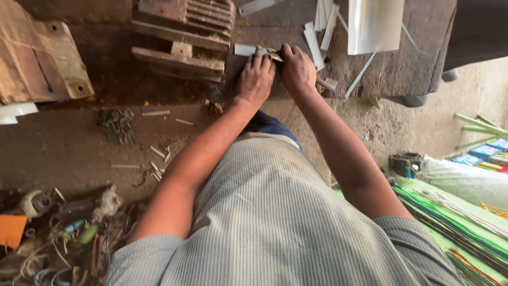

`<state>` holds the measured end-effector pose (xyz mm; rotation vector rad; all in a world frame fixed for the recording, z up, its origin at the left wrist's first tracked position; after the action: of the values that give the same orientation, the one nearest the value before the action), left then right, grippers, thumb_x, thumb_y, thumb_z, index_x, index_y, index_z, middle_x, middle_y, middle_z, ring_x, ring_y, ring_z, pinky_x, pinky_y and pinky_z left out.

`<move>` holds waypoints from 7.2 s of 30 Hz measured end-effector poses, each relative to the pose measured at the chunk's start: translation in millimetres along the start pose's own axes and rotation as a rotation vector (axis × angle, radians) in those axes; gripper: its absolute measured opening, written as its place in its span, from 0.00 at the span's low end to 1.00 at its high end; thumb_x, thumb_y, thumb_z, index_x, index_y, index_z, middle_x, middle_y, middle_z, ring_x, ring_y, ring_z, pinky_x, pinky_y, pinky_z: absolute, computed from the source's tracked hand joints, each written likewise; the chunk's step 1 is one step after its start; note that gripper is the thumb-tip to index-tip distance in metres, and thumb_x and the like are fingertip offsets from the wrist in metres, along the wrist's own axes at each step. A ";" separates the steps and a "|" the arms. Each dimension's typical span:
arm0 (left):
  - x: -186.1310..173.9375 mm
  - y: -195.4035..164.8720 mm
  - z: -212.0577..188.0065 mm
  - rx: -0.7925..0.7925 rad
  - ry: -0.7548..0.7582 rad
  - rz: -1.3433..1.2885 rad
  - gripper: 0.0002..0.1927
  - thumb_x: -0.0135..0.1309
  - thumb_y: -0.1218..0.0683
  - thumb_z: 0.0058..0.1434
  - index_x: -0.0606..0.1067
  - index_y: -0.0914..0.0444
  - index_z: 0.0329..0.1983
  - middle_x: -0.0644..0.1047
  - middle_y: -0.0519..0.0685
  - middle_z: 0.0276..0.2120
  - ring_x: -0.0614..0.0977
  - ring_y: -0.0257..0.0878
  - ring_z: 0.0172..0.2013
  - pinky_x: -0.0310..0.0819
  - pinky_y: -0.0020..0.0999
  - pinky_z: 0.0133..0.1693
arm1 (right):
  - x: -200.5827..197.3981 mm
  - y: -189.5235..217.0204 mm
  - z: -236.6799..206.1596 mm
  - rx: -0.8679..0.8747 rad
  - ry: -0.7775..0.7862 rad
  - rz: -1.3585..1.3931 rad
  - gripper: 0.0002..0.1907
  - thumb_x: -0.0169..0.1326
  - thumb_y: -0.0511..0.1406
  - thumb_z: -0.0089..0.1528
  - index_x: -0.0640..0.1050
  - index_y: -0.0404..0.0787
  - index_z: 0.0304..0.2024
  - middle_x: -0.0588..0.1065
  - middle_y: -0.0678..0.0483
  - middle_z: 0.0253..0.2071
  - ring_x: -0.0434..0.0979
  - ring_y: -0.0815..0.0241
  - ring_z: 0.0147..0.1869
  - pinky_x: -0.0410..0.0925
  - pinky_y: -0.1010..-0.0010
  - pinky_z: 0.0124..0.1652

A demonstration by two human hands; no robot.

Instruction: The person stands at a workbench with several electric motor housings and cuts white plastic strips with scissors, then inserts the strips into the slots of a motor stator, pressing each strip into place by hand. They work through the strips one at a time, fitting them around the motor housing on the bench.

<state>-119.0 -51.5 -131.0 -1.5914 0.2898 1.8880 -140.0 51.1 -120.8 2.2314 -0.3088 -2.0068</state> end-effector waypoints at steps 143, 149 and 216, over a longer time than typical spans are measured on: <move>-213.9 14.7 0.8 0.017 -0.268 -0.620 0.19 0.60 0.57 0.67 0.72 0.66 0.60 0.77 0.57 0.53 0.78 0.53 0.56 0.73 0.45 0.57 | -145.2 19.2 -46.5 -0.300 -0.149 0.786 0.10 0.62 0.27 0.64 0.80 0.37 0.48 0.80 0.49 0.41 0.82 0.59 0.41 0.76 0.71 0.39; -179.6 -13.0 29.1 -0.312 -0.110 -0.863 0.09 0.61 0.60 0.65 0.78 0.61 0.48 0.81 0.50 0.44 0.85 0.43 0.44 0.80 0.36 0.45 | -188.9 17.6 -52.5 -0.322 -0.055 0.872 0.09 0.62 0.29 0.63 0.80 0.36 0.47 0.80 0.51 0.43 0.86 0.59 0.44 0.79 0.71 0.41; -173.1 -19.8 -39.8 -0.200 -0.223 -0.997 0.08 0.59 0.63 0.65 0.76 0.62 0.46 0.80 0.50 0.43 0.84 0.43 0.44 0.81 0.37 0.45 | -165.5 47.7 -123.2 -0.267 -0.224 0.679 0.07 0.66 0.27 0.59 0.81 0.37 0.38 0.79 0.53 0.41 0.83 0.64 0.42 0.77 0.75 0.39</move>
<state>-65.3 -115.1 27.1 -1.2464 -0.6930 1.2773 -37.1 38.0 63.9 1.4688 -0.6683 -1.7755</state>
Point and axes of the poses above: each hand's wrist, its own z-axis towards the middle knuckle, its own x-axis out of the palm, y = z × x, the point moved 8 cm from there along z, towards the middle knuckle
